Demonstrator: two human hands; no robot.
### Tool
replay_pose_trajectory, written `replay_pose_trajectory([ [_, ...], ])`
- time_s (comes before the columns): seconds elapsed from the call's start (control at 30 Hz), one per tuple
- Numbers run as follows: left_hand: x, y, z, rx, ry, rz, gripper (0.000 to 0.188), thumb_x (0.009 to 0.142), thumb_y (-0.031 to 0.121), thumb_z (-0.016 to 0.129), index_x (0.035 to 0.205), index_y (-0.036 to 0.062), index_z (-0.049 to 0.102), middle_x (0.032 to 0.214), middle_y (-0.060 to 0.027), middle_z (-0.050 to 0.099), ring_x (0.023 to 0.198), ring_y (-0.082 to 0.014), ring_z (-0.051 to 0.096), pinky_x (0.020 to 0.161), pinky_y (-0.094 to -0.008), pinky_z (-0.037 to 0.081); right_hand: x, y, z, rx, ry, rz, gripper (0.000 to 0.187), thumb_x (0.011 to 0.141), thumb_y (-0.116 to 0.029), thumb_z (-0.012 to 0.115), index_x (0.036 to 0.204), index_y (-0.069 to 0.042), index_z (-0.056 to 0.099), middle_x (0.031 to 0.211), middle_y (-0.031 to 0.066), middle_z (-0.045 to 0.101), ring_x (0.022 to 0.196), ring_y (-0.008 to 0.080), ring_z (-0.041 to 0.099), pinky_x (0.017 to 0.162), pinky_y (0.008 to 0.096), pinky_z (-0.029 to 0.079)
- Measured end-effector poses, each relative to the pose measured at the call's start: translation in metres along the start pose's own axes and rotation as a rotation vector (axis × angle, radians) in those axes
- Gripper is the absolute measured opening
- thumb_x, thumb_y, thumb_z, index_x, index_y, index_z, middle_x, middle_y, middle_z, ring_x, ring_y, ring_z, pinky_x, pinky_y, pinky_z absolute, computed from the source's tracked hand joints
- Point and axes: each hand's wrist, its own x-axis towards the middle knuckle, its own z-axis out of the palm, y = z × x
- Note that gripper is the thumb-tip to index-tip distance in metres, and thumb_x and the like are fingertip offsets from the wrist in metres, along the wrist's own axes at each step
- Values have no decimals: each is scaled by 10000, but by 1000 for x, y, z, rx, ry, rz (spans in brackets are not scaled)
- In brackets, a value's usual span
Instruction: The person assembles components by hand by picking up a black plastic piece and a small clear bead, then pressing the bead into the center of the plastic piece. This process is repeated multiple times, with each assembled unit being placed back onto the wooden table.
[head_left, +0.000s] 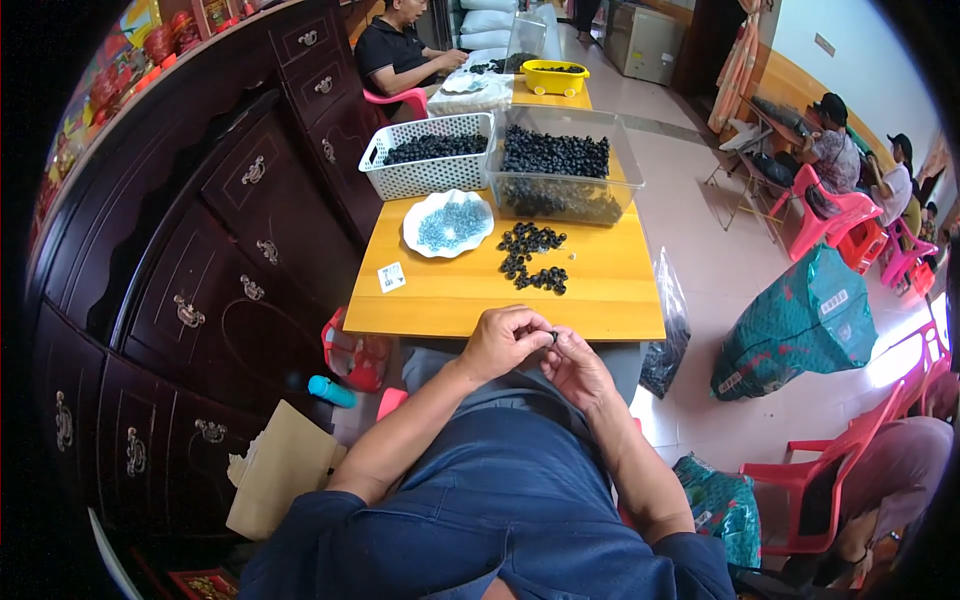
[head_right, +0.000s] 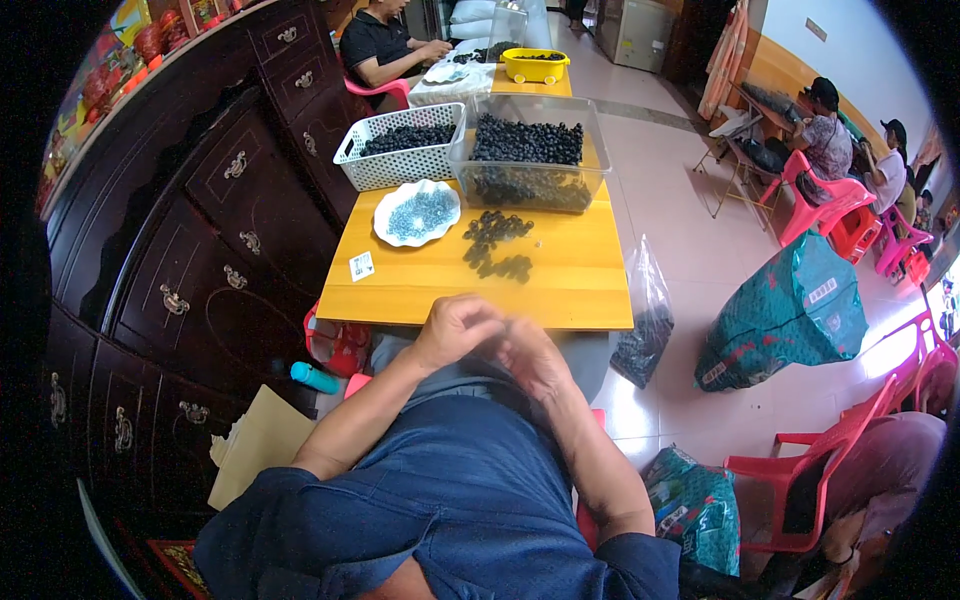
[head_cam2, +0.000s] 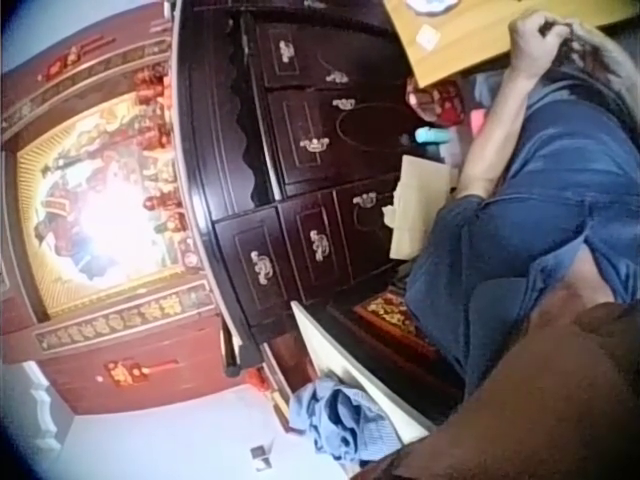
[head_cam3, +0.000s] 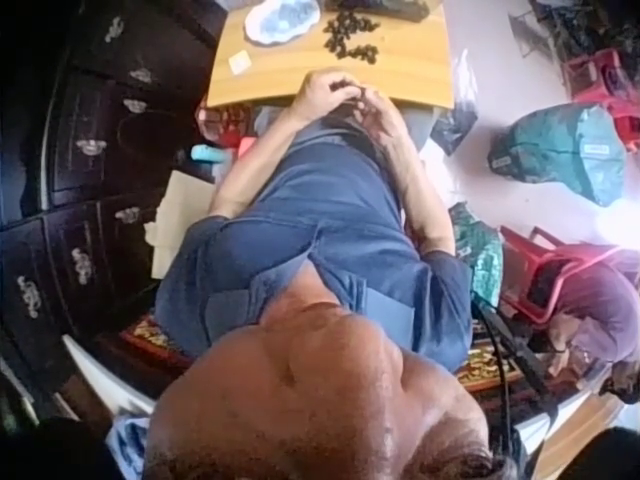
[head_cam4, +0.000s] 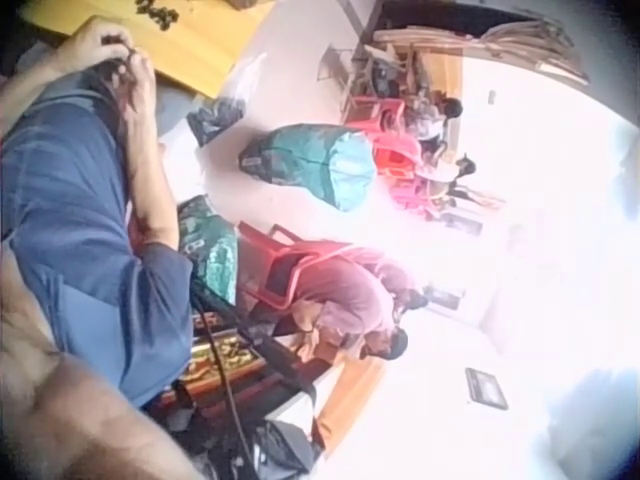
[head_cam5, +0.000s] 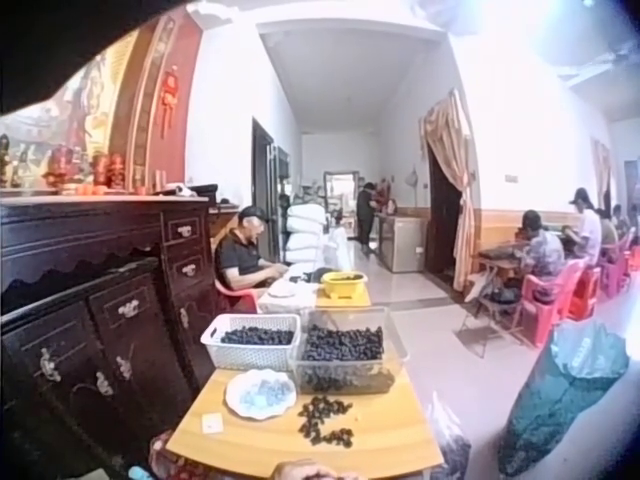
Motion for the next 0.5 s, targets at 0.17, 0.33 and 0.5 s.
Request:
replay_pose_trajectory([
  [0.17, 0, 2, 0, 29, -9, 13, 97, 828, 64, 736, 905, 6, 722, 797, -91, 713, 711, -144, 673, 655, -280, 520, -1, 0, 1, -47, 17, -11, 149, 950, -176, 667, 1080, -124, 614, 901, -23, 674, 787, 91, 651, 739, 268, 545],
  [0.33, -4, 2, -1, 111, -11, 75, 103, 812, 70, 746, 896, 14, 724, 799, -115, 706, 711, -179, 681, 669, -284, 522, 0, 3, -1, -86, 28, -20, 124, 962, -183, 650, 1066, -120, 625, 902, -20, 675, 791, 91, 649, 739, 264, 544],
  [0.5, -2, 0, 1, 63, 9, -20, 134, 815, 91, 770, 916, 16, 723, 807, -69, 717, 726, -121, 660, 686, -272, 523, 13, 1, -28, -358, -68, -65, 142, 967, -186, 642, 1090, -115, 635, 897, -18, 676, 786, 85, 636, 750, 265, 544],
])
